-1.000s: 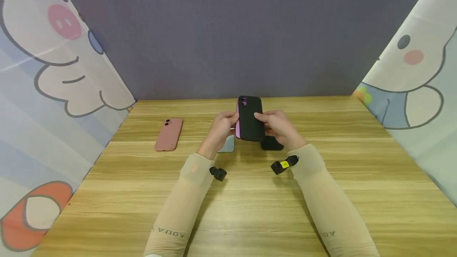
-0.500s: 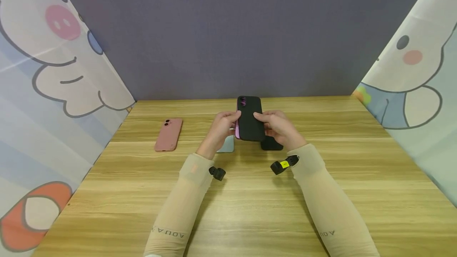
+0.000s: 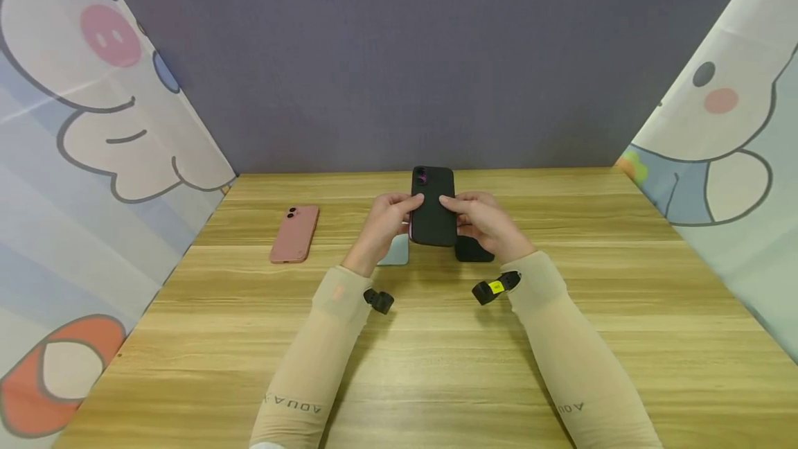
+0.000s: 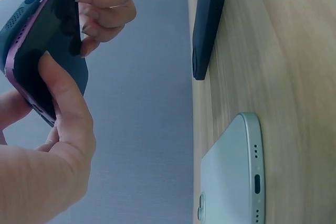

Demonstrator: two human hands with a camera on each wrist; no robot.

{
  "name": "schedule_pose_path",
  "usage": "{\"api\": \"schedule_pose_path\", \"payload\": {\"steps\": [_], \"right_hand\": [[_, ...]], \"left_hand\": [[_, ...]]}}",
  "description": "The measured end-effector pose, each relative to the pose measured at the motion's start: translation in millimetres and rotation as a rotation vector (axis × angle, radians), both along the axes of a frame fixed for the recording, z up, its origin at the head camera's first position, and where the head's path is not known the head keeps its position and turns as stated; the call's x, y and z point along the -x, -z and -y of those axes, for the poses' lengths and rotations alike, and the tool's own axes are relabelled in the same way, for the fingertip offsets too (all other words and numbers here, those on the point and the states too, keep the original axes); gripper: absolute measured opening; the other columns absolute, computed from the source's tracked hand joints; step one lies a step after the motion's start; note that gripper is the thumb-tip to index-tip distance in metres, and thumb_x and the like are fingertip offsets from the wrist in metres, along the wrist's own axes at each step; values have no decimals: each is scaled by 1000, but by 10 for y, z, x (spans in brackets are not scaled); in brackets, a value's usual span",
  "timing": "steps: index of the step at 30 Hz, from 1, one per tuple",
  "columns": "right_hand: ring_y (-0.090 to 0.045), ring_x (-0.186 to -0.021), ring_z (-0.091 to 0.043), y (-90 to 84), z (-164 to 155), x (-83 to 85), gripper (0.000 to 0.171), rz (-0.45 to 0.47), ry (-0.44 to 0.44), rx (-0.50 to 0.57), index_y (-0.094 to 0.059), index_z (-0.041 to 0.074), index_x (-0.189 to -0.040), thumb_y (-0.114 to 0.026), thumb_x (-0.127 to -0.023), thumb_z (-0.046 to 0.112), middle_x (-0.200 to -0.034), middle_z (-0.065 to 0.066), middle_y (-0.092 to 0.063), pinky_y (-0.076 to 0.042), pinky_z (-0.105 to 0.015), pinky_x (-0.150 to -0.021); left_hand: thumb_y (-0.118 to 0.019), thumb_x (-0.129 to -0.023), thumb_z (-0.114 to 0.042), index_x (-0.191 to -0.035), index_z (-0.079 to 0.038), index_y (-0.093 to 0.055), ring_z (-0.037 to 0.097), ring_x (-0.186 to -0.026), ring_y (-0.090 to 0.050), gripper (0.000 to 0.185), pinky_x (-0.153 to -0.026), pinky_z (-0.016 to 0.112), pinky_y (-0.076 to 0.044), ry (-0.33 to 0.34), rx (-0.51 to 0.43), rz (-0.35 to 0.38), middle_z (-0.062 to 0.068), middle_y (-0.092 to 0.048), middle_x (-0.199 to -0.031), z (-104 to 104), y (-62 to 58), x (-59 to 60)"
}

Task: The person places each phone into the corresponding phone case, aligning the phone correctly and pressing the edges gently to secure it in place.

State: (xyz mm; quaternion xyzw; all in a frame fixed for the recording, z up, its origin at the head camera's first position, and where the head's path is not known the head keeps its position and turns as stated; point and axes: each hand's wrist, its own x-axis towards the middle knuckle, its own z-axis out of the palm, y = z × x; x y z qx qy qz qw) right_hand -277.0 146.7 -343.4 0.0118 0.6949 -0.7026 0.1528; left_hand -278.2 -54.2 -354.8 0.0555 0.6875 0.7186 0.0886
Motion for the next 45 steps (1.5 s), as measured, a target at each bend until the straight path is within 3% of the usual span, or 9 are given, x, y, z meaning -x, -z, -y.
{"api": "schedule_pose_path", "payload": {"steps": [7, 14, 21, 31, 45], "right_hand": [[-52, -63, -15, 3, -42, -18, 34, 12, -65, -7, -63, 2, -116, -66, -101, 32, -78, -2, -58, -48, -25, -58], [-45, -53, -10, -9, -73, -47, 41, 53, -255, -46, -71, 2, -97, -64, -100, 43, -68, -1, -58, -31, -21, -46], [-40, -46, -7, 3, -73, -54, 38, 23, -413, -60, -64, 2, -83, -59, -105, 33, -66, -2, -57, -28, -20, -42], [-32, -42, -7, -1, -36, -88, 44, -30, -414, -85, -54, 11, -66, -60, -104, 33, -64, 0, -53, -26, -22, -44], [-43, -52, -11, 7, -30, -60, 40, -20, -323, -68, -70, 8, -82, -61, -103, 40, -67, -1, -58, -33, -24, -50]], "left_hand": [[-63, -103, -26, -108, 2, -68, 19, -73, -59, 29, -67, 29, -53, -19, -43, 5, 8, -63, -90, 24, -2, 13], [-63, -103, -26, -106, 3, -68, 17, -71, -61, 30, -69, 30, -53, -56, -88, 8, 6, -62, -84, 63, -44, 17], [-62, -104, -28, -107, 4, -70, 17, -70, -62, 33, -68, 29, -55, -71, -112, -3, 6, -62, -81, 85, -65, 14], [-60, -104, -31, -111, 4, -69, 20, -76, -63, 36, -70, 31, -57, -73, -89, 8, 8, -63, -89, 79, -49, 25], [-61, -104, -29, -108, 3, -69, 19, -75, -63, 34, -70, 30, -55, -65, -99, 6, 6, -63, -88, 82, -43, 24]]}}
